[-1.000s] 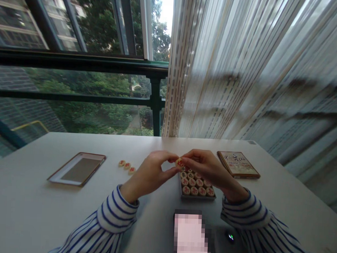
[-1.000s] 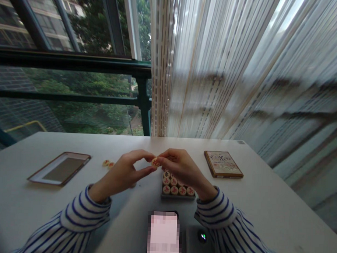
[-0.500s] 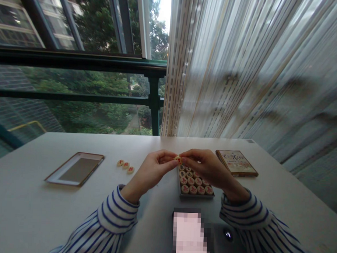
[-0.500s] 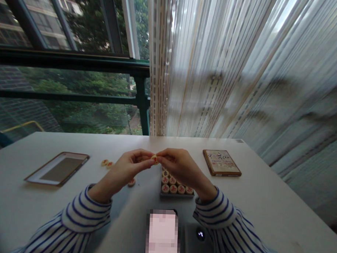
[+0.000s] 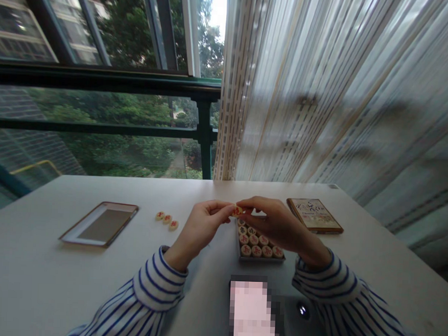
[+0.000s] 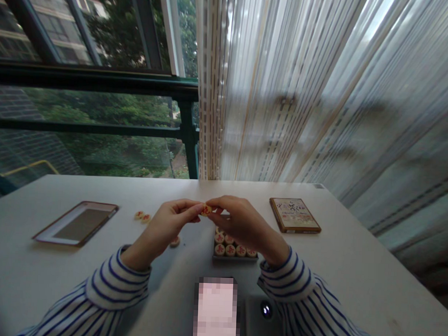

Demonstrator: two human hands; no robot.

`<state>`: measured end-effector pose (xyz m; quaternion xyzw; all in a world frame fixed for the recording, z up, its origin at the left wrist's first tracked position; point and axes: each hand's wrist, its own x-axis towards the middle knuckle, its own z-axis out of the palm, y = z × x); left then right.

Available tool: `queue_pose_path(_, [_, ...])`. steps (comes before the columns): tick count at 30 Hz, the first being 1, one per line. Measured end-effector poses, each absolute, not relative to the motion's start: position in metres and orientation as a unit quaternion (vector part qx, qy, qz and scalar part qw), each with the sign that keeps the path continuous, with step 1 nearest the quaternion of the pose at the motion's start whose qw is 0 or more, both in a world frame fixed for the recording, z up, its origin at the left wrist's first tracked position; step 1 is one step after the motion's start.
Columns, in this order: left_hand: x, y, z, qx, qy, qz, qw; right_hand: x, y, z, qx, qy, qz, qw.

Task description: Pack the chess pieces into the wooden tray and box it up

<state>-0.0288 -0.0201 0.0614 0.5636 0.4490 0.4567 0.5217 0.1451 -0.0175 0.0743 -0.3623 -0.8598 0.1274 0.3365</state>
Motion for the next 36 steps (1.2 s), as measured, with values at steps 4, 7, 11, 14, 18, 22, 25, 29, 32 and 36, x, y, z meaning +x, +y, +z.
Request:
queue_pose_path(4, [-0.029, -0.018, 0.058, 0.559, 0.439, 0.454, 0.537, 0.146, -0.018, 0.076, -0.367, -0.865, 0.111, 0.323])
queue_pose_path(7, [-0.028, -0.018, 0.056, 0.549, 0.447, 0.457, 0.539, 0.147, -0.018, 0.077, -0.375, -0.869, 0.095, 0.310])
queue_pose_path(11, [-0.026, -0.019, 0.057, 0.544, 0.450, 0.458, 0.540, 0.148, -0.019, 0.077, -0.379, -0.872, 0.076, 0.299])
queue_pose_path(14, [-0.026, -0.021, 0.058, 0.547, 0.450, 0.452, 0.543, 0.148, -0.018, 0.076, -0.373, -0.879, 0.052, 0.293])
queue_pose_path(18, [-0.025, -0.019, 0.055, 0.543, 0.450, 0.459, 0.540, 0.148, -0.017, 0.074, -0.368, -0.888, 0.024, 0.277])
queue_pose_path(22, [-0.023, -0.018, 0.052, 0.542, 0.457, 0.465, 0.531, 0.149, -0.016, 0.071, -0.363, -0.894, 0.010, 0.261])
queue_pose_path(25, [-0.022, -0.019, 0.052, 0.543, 0.456, 0.465, 0.530, 0.149, -0.016, 0.070, -0.363, -0.897, 0.001, 0.252])
queue_pose_path(29, [-0.021, -0.020, 0.053, 0.540, 0.462, 0.466, 0.527, 0.150, -0.015, 0.068, -0.365, -0.899, -0.010, 0.244])
queue_pose_path(32, [-0.021, -0.019, 0.052, 0.541, 0.465, 0.467, 0.523, 0.151, -0.014, 0.068, -0.366, -0.900, -0.015, 0.237])
queue_pose_path(36, [-0.021, -0.017, 0.047, 0.557, 0.453, 0.456, 0.526, 0.152, -0.013, 0.067, -0.370, -0.901, -0.018, 0.224])
